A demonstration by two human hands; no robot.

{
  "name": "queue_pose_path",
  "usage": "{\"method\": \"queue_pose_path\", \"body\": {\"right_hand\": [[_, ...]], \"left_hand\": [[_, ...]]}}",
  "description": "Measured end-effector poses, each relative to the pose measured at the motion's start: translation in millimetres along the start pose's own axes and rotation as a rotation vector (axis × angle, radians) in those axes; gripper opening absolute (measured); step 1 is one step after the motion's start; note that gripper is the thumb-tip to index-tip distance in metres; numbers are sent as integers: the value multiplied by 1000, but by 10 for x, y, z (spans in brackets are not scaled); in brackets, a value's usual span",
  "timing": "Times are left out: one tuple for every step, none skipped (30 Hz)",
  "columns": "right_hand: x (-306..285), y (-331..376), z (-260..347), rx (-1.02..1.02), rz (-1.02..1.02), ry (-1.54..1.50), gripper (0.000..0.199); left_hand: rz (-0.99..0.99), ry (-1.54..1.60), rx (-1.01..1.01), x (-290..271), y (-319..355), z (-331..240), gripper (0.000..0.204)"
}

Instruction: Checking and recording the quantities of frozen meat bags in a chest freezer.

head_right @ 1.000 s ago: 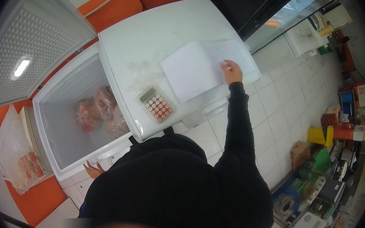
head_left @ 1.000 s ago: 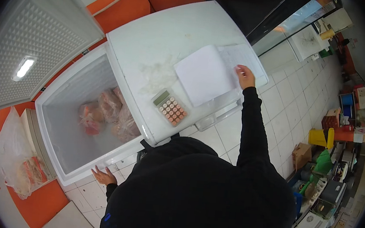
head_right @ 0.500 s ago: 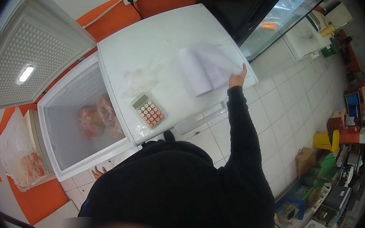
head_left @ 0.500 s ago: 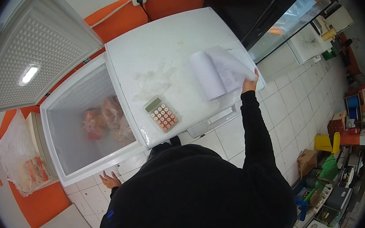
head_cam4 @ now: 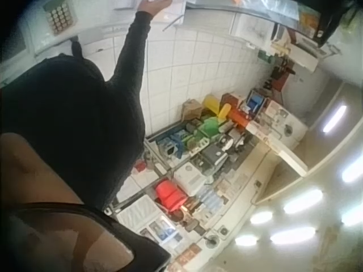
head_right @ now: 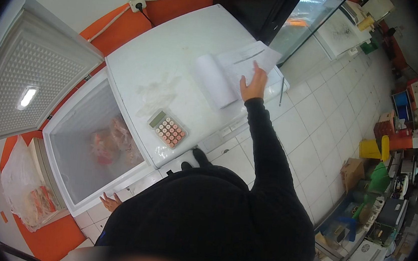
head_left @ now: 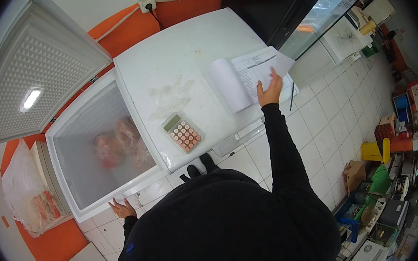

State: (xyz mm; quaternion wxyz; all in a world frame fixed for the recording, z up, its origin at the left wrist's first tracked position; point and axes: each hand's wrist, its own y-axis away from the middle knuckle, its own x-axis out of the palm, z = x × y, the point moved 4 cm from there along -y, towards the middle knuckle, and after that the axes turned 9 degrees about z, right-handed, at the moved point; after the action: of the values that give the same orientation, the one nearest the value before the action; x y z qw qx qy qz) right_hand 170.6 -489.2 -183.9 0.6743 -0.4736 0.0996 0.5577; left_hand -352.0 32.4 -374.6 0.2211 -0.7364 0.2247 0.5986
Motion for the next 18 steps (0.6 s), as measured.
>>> {"method": "queue_pose_path", "body": {"right_hand": [[89, -7, -145, 77, 153, -100, 54], [110, -20, -300, 82, 151, -100, 54], [46, -14, -507, 27, 13, 89, 53], [-11, 23, -719, -25, -121, 276, 53], [-89, 121, -1172, 270, -277, 401, 52], [-211, 281, -1736, 568, -435, 528, 52], [-432, 414, -2668, 584, -463, 553, 52], [-822, 635, -3597, 930, -552, -302, 55], [-779, 978, -4121, 1128, -549, -1222, 62], [-115, 1249, -4290, 1226, -506, -1260, 62], [183, 1765, -4285, 1322, -224, -1083, 59], [457, 2481, -4077, 1424, 67, -934, 56], [536, 2827, -3963, 1452, 345, -775, 53], [470, 2909, -4197, 1412, 590, -591, 50], [398, 3506, -4133, 1692, 574, -547, 48], [399, 4054, -4081, 1751, 543, -853, 39], [386, 4221, -3828, 1602, 1044, -539, 41], [346, 4286, -3654, 1360, 1489, -212, 46]], "left_hand": [[-23, -13, -56, -34, 6, 43, 59], [-47, -28, -110, -68, 19, 73, 59], [-75, -23, -101, -130, 56, 97, 58], [-59, -20, -134, -226, 144, 163, 59], [-43, -21, -166, -343, 256, 158, 60], [-3, -54, -232, -459, 391, 45, 61], [49, -68, -278, -524, 437, -105, 61], [84, -18, -224, -103, 411, -96, 61], [45, -46, -155, 490, 479, 19, 62], [-54, -208, -153, 256, 690, 375, 62], [-43, -277, -135, -27, 734, 625, 62], [-101, -296, -24, -722, 716, 785, 62], [-147, -259, 91, -1036, 597, 668, 62], [-189, -157, 201, -948, 396, 291, 61], [-224, -50, 315, -803, 172, -133, 61], [-253, 62, 412, -623, 18, -605, 61], [-300, 125, 500, -648, -42, -1026, 60], [-300, 95, 522, -609, -151, -1501, 60]]}}
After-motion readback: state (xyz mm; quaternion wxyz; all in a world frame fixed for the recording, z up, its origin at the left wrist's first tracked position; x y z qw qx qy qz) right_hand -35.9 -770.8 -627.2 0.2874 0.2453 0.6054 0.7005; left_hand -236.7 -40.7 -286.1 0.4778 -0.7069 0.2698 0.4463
